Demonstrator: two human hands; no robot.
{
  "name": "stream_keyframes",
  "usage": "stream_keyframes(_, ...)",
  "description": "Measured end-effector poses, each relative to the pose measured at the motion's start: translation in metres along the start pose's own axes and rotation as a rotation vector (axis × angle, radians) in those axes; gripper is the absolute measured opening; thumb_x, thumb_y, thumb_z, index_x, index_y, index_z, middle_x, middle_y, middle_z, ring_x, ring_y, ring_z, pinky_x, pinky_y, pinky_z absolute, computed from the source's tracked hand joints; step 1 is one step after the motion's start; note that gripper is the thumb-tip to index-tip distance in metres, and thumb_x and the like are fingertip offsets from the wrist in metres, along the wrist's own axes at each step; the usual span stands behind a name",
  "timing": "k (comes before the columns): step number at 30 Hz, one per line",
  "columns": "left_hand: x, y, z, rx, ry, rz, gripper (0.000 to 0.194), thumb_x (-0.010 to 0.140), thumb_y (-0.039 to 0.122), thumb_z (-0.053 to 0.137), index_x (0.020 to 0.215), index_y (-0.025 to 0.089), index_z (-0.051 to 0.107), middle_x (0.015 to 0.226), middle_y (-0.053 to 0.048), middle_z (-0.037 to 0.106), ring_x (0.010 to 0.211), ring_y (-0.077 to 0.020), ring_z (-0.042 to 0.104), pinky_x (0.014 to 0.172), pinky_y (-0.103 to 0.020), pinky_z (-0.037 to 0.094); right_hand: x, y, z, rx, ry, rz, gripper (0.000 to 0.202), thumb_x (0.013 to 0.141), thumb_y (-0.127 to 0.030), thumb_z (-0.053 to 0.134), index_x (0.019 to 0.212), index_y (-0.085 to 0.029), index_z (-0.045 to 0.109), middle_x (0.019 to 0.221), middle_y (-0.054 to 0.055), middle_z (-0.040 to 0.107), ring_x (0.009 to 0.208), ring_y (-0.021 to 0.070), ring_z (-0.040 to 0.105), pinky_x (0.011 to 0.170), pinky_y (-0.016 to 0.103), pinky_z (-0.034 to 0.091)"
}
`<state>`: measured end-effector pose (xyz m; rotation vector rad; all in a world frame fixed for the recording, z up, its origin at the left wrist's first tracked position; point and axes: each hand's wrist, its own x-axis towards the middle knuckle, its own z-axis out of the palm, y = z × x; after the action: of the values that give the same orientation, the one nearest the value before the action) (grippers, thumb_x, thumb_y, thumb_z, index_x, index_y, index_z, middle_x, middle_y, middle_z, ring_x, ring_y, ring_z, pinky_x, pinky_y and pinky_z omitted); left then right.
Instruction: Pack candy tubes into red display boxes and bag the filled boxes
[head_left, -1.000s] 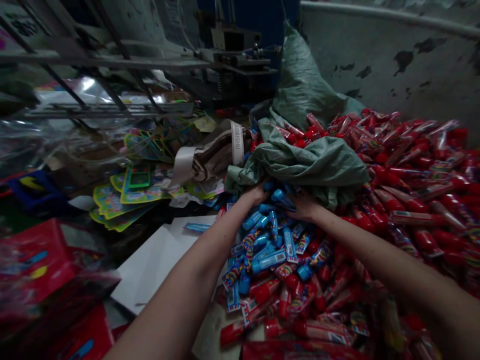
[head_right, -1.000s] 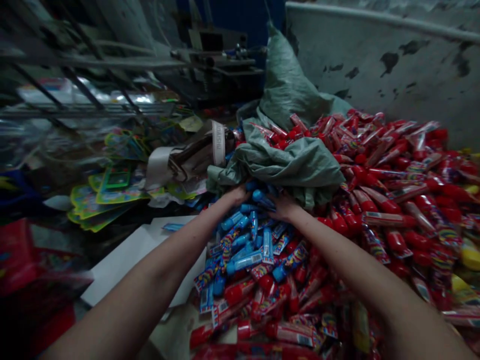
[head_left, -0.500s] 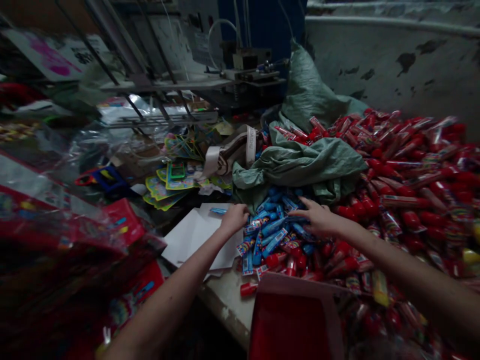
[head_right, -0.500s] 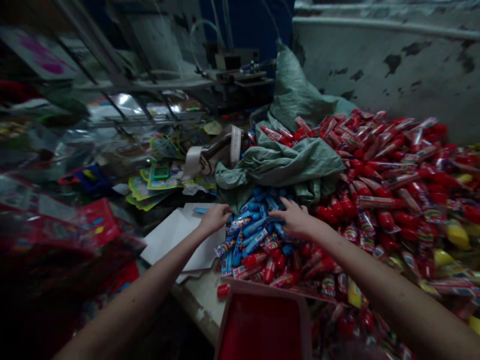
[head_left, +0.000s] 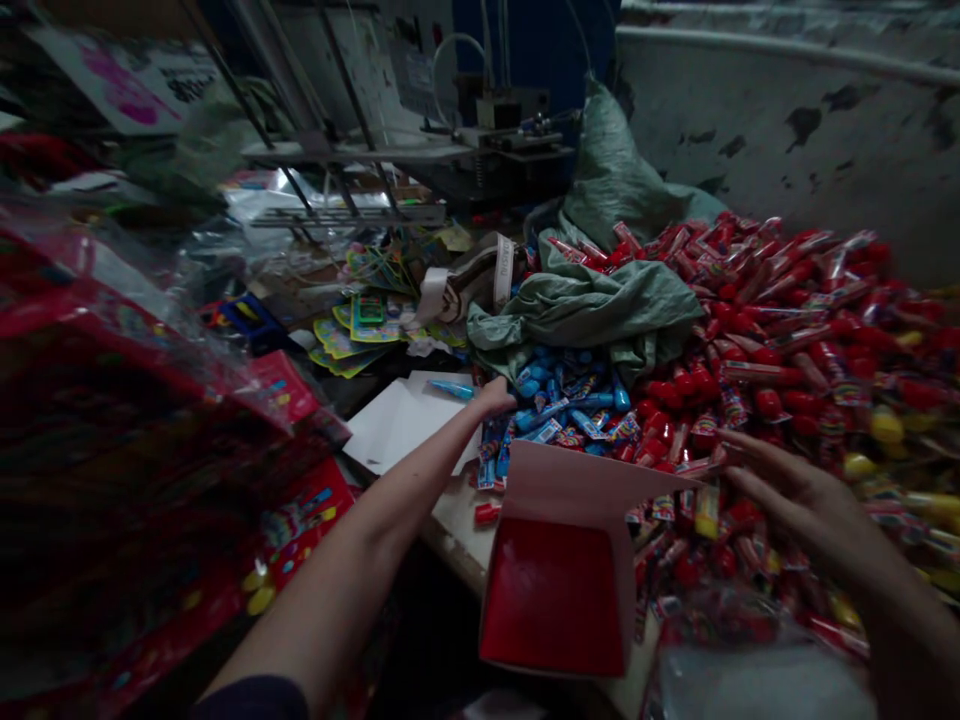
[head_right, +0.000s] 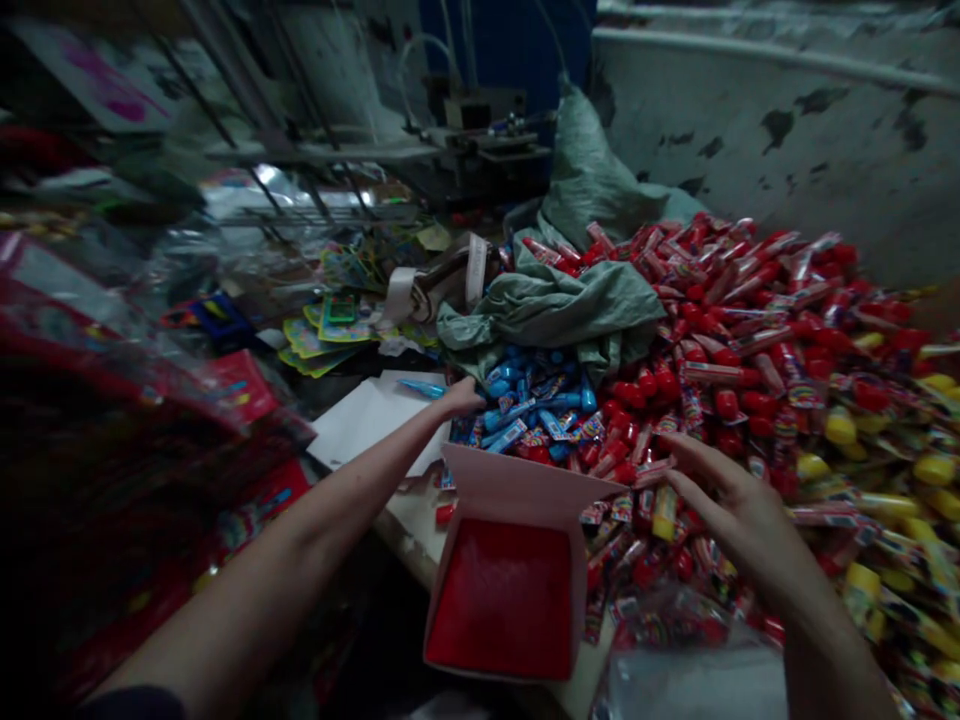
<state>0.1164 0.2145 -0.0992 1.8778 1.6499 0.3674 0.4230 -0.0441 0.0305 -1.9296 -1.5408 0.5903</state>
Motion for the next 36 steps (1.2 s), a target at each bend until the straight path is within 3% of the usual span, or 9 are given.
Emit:
stream_keyframes(5, -0.035, -0.009, -0.040, -0.248, 0.265, 0.020, 0.025, 0.075, 0.021, 0.062, 0.096, 0.015, 0.050, 0.093, -0.004, 0.062, 0.085, -0.0146, 0.060, 0.073, -0.023, 0.050, -0.061, 0.010, 0.006, 0.070, 0.056, 0.088, 0.049, 0.079, -0.057, 0.059, 0.120, -0.030, 0.063, 0.114, 0.006, 0.070, 0.102, 0.0272, 0.067, 0.082, 0.035, 0.058)
stream_keyframes(9, -0.114, -0.016, -0.063, -0.666, 0.591, 0.190, 0.034, 0.071, 0.027, 0.067, 0.098, 0.021, 0.047, 0.088, 0.002, 0.058, 0.078, -0.0117, 0.060, 0.072, -0.023, 0.051, -0.099, -0.002, 0.048, 0.196, -0.115, 0.080, 0.039, 0.081, -0.051, 0.061, 0.111, -0.027, 0.068, 0.105, 0.006, 0.072, 0.095, 0.0244, 0.069, 0.076, 0.030, 0.059)
stream_keyframes(12, -0.194, -0.008, -0.054, -0.813, 0.357, 0.246, 0.037, 0.066, 0.028, 0.074, 0.096, 0.021, 0.054, 0.081, 0.003, 0.062, 0.067, -0.0120, 0.060, 0.064, -0.024, 0.051, -0.120, -0.025, 0.096, 0.385, -0.200, 0.061, 0.042, 0.083, -0.045, 0.060, 0.118, -0.022, 0.064, 0.096, 0.008, 0.073, 0.083, 0.0202, 0.070, 0.067, 0.026, 0.057)
stream_keyframes(15, -0.264, 0.006, -0.019, -0.692, 0.069, 0.301, 0.029, 0.067, 0.021, 0.074, 0.094, 0.019, 0.064, 0.090, -0.002, 0.068, 0.084, -0.0165, 0.064, 0.076, -0.027, 0.051, -0.132, -0.052, 0.140, 0.497, -0.139, 0.073, 0.054, 0.084, -0.039, 0.061, 0.133, -0.021, 0.051, 0.098, 0.007, 0.071, 0.069, 0.0141, 0.066, 0.057, 0.021, 0.053)
stream_keyframes(19, -0.307, 0.017, 0.032, -0.526, -0.012, 0.315, 0.028, 0.071, 0.010, 0.063, 0.097, 0.019, 0.064, 0.093, -0.003, 0.069, 0.085, -0.0169, 0.064, 0.078, -0.028, 0.051, -0.134, -0.067, 0.175, 0.439, -0.036, -0.005, 0.039, 0.084, -0.036, 0.060, 0.120, -0.021, 0.062, 0.106, 0.007, 0.070, 0.085, 0.0180, 0.067, 0.072, 0.026, 0.055)
stream_keyframes(23, -0.294, 0.005, 0.033, -0.511, 0.013, 0.311, 0.046, 0.073, 0.014, 0.064, 0.118, 0.020, 0.055, 0.104, -0.005, 0.069, 0.095, -0.0185, 0.065, 0.085, -0.030, 0.051, -0.123, -0.054, 0.189, 0.302, 0.110, 0.016, 0.031, 0.087, -0.038, 0.057, 0.109, -0.020, 0.066, 0.103, 0.008, 0.070, 0.093, 0.0220, 0.066, 0.085, 0.034, 0.052)
stream_keyframes(28, -0.223, -0.039, -0.003, -0.280, 0.342, 0.188, 0.020, 0.086, 0.021, 0.052, 0.104, 0.017, 0.060, 0.097, -0.008, 0.066, 0.089, -0.0198, 0.063, 0.080, -0.033, 0.050, -0.093, -0.043, 0.201, 0.050, 0.290, -0.083, 0.034, 0.090, -0.044, 0.051, 0.107, -0.018, 0.063, 0.110, 0.012, 0.067, 0.102, 0.0255, 0.061, 0.094, 0.043, 0.046)
stream_keyframes(32, -0.168, -0.057, 0.000, -0.071, 0.193, 0.020, 0.032, 0.082, 0.014, 0.056, 0.114, 0.013, 0.054, 0.097, -0.011, 0.064, 0.090, -0.0225, 0.062, 0.083, -0.035, 0.047, -0.078, -0.052, 0.212, -0.144, 0.198, -0.183, 0.031, 0.094, -0.037, 0.043, 0.108, -0.015, 0.062, 0.107, 0.013, 0.067, 0.101, 0.0249, 0.061, 0.092, 0.041, 0.046)
stream_keyframes(36, -0.148, -0.051, 0.023, -0.044, 0.126, -0.029, 0.040, 0.077, 0.011, 0.060, 0.116, 0.010, 0.052, 0.105, -0.017, 0.060, 0.093, -0.0280, 0.061, 0.080, -0.037, 0.046, -0.073, -0.060, 0.222, -0.270, 0.084, -0.184, 0.028, 0.095, -0.031, 0.043, 0.109, -0.014, 0.059, 0.104, 0.015, 0.066, 0.095, 0.0255, 0.062, 0.080, 0.037, 0.050)
